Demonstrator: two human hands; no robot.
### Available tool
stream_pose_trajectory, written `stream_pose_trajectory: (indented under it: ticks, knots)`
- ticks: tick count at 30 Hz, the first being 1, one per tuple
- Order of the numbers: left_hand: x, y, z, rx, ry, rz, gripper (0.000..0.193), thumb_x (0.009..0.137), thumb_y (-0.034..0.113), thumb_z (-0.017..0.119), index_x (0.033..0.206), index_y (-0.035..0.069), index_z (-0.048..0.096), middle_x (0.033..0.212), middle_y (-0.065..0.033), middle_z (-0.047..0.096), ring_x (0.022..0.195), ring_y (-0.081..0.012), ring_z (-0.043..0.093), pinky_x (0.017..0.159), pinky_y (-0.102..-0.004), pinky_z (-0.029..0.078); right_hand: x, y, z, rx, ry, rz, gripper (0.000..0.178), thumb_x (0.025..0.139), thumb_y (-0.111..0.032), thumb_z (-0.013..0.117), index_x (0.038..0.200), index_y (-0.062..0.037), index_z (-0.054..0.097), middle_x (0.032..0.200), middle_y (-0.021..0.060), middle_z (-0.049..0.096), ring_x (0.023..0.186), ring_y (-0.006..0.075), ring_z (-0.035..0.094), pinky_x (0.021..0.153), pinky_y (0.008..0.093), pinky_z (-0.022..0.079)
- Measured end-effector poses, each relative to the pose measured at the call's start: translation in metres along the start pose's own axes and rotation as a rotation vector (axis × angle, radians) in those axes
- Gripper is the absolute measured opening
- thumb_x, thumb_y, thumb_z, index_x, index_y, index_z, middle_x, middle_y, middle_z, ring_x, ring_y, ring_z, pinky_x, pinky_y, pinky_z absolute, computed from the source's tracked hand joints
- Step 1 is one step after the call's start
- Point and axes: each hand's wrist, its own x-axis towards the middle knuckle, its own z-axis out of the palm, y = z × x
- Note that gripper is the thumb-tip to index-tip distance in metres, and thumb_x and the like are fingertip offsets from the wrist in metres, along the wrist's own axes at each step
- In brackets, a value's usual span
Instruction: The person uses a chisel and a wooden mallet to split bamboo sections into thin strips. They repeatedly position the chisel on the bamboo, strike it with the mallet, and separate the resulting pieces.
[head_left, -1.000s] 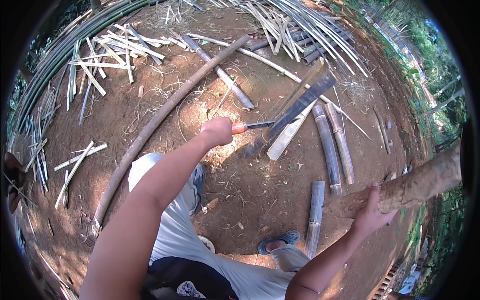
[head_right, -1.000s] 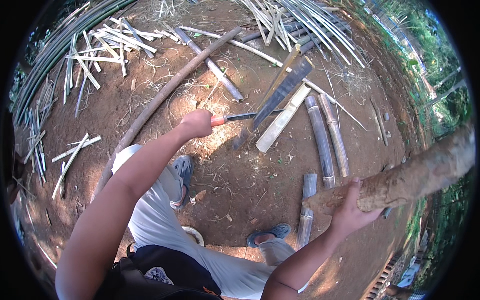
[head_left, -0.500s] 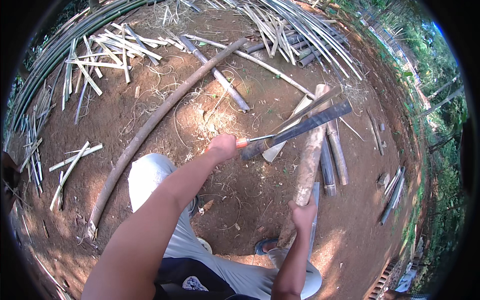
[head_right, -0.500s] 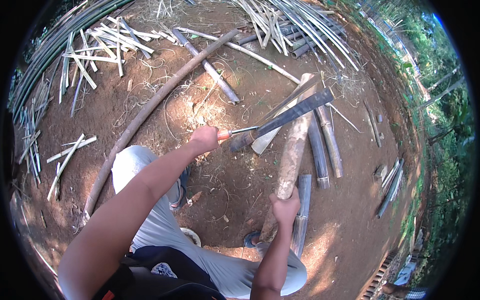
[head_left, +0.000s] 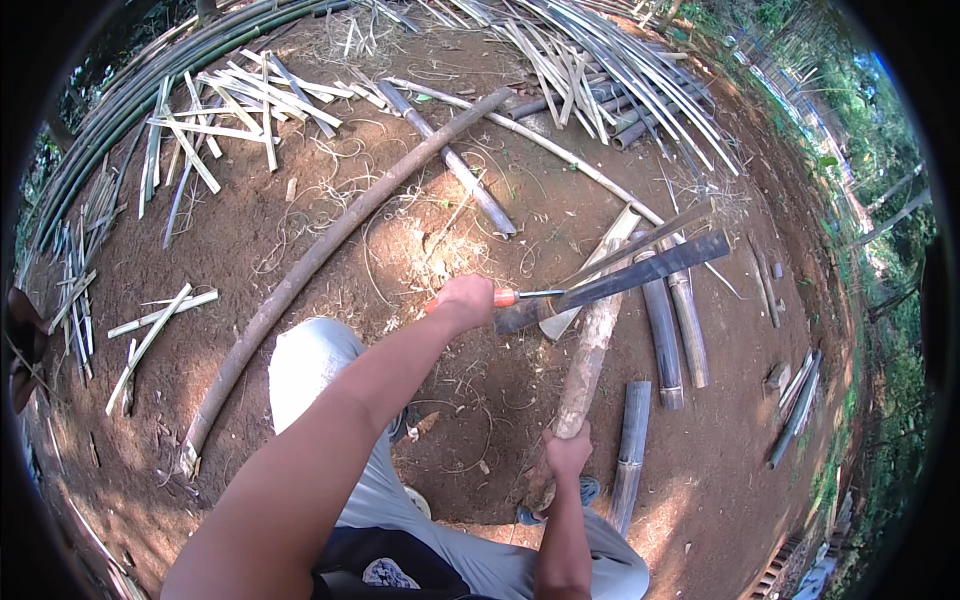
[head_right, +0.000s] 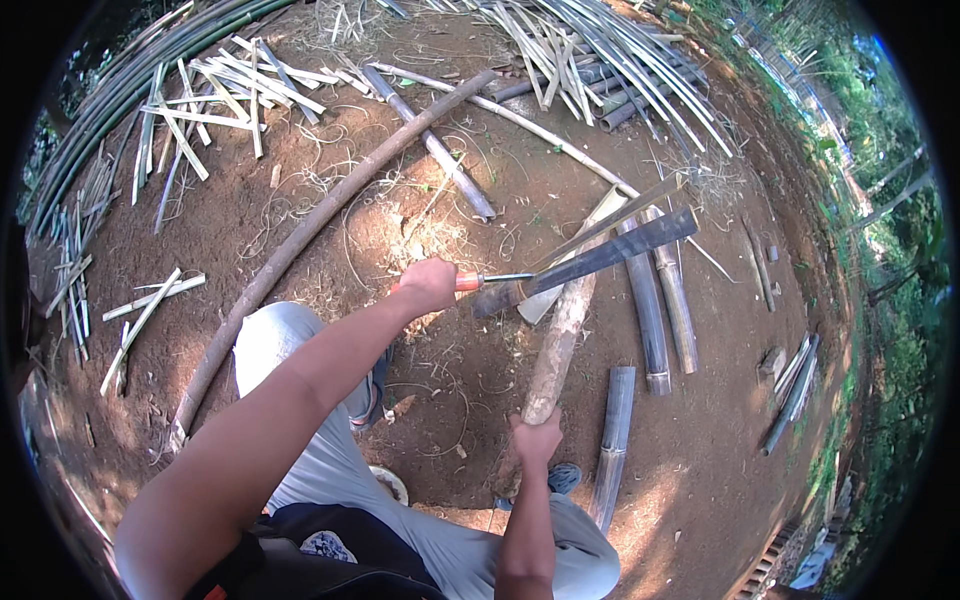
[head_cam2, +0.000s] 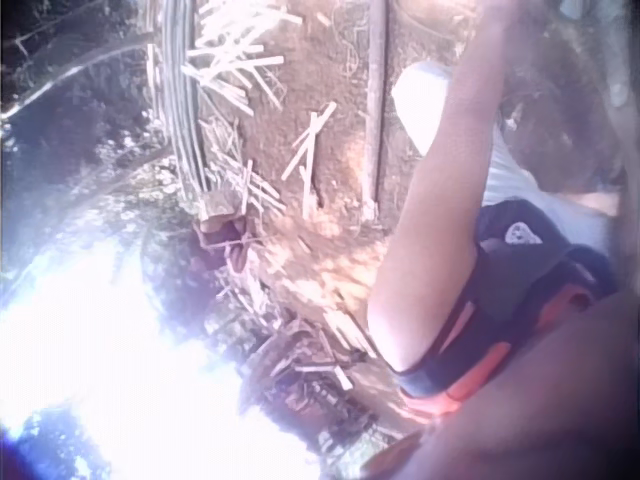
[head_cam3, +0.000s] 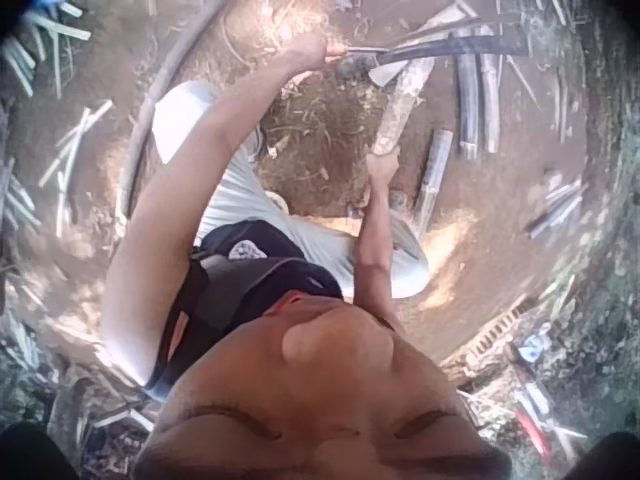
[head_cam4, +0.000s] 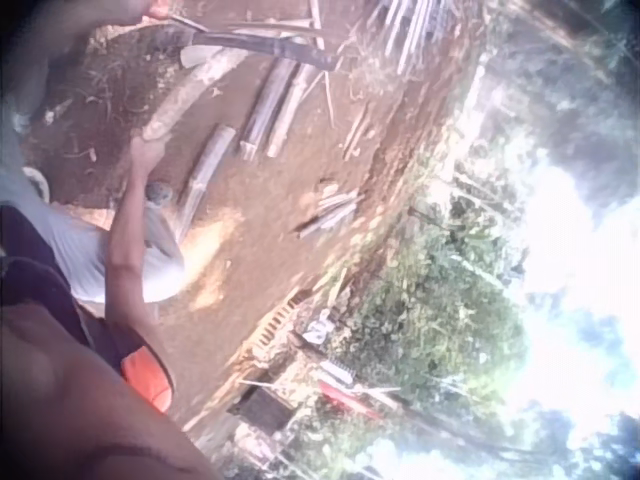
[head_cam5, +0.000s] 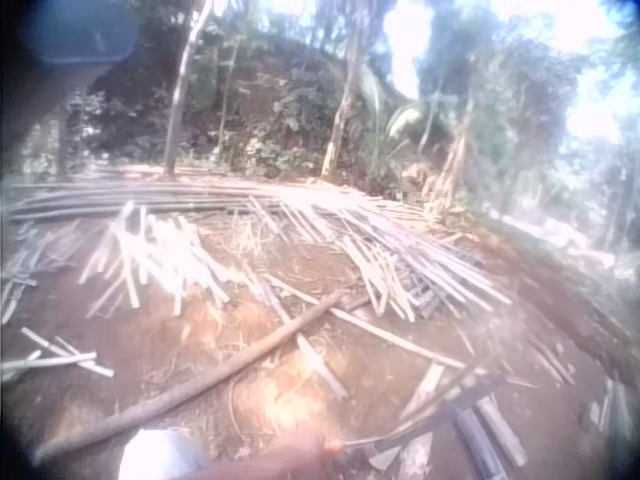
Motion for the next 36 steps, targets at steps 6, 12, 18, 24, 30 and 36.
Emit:
stream_pose_trajectory:
  ticks: [6, 12, 18, 24, 30, 36]
  knots:
    - [-0.010, -0.013, 0.018, -0.042, -0.034, -0.011, 0.028, 0.085, 0.015, 0.066, 0.109, 0.004, 0.072, 0.107, -0.0178, 0.074, 0.100, -0.0316, 0.073, 0.089, -0.0425, 0.058, 0.007, -0.037, -0.057, 0.504, 0.244, -0.318, 0.067, 0.072, -0.001, 0.075, 0.134, 0.0067, 0.050, 0.114, 0.0163, 0.065, 0.101, 0.0244, 0.064, 0.093, 0.0354, 0.051]
    - [-0.003, -0.008, 0.027, -0.051, -0.038, -0.022, 0.026, 0.087, 0.013, 0.065, 0.110, 0.004, 0.073, 0.109, -0.0176, 0.074, 0.104, -0.0299, 0.072, 0.091, -0.0409, 0.058, -0.004, -0.015, -0.024, -0.002, 0.072, 0.014, 0.065, 0.071, -0.011, 0.076, 0.129, 0.0048, 0.051, 0.104, 0.0238, 0.069, 0.098, 0.0343, 0.070, 0.092, 0.0417, 0.054]
    - [0.005, 0.007, 0.050, -0.036, -0.030, -0.024, 0.030, 0.089, 0.019, 0.066, 0.116, 0.008, 0.072, 0.112, -0.0146, 0.074, 0.104, -0.0284, 0.073, 0.090, -0.0406, 0.059, 0.012, -0.020, -0.033, -0.049, 0.014, -0.030, 0.068, 0.067, -0.021, 0.079, 0.127, 0.0014, 0.055, 0.104, 0.0281, 0.071, 0.099, 0.0382, 0.072, 0.089, 0.0435, 0.054]
    - [0.012, -0.023, 0.068, -0.070, -0.020, -0.062, 0.030, 0.082, 0.018, 0.068, 0.109, 0.006, 0.071, 0.102, -0.0169, 0.074, 0.095, -0.0321, 0.073, 0.084, -0.0440, 0.059, 0.002, -0.021, -0.037, 0.406, 0.344, -0.265, 0.066, 0.068, -0.020, 0.078, 0.127, 0.0003, 0.055, 0.102, 0.0271, 0.071, 0.097, 0.0382, 0.072, 0.088, 0.0437, 0.054]
    - [0.009, -0.010, 0.064, -0.066, -0.063, -0.060, 0.028, 0.084, 0.019, 0.067, 0.108, 0.006, 0.072, 0.104, -0.0179, 0.074, 0.098, -0.0323, 0.073, 0.087, -0.0427, 0.058, -0.006, 0.015, -0.003, -0.215, -0.039, 0.058, 0.062, 0.068, -0.019, 0.079, 0.123, -0.0009, 0.056, 0.099, 0.0265, 0.071, 0.097, 0.0402, 0.071, 0.086, 0.0449, 0.055]
    - [-0.001, -0.022, 0.057, -0.126, -0.056, -0.067, 0.029, 0.087, 0.020, 0.065, 0.110, 0.005, 0.073, 0.108, -0.0176, 0.074, 0.104, -0.0319, 0.072, 0.092, -0.0411, 0.057, -0.009, 0.000, -0.001, 0.115, 0.058, -0.088, 0.065, 0.066, -0.018, 0.080, 0.123, -0.0010, 0.055, 0.103, 0.0259, 0.072, 0.097, 0.0416, 0.071, 0.085, 0.0464, 0.055]
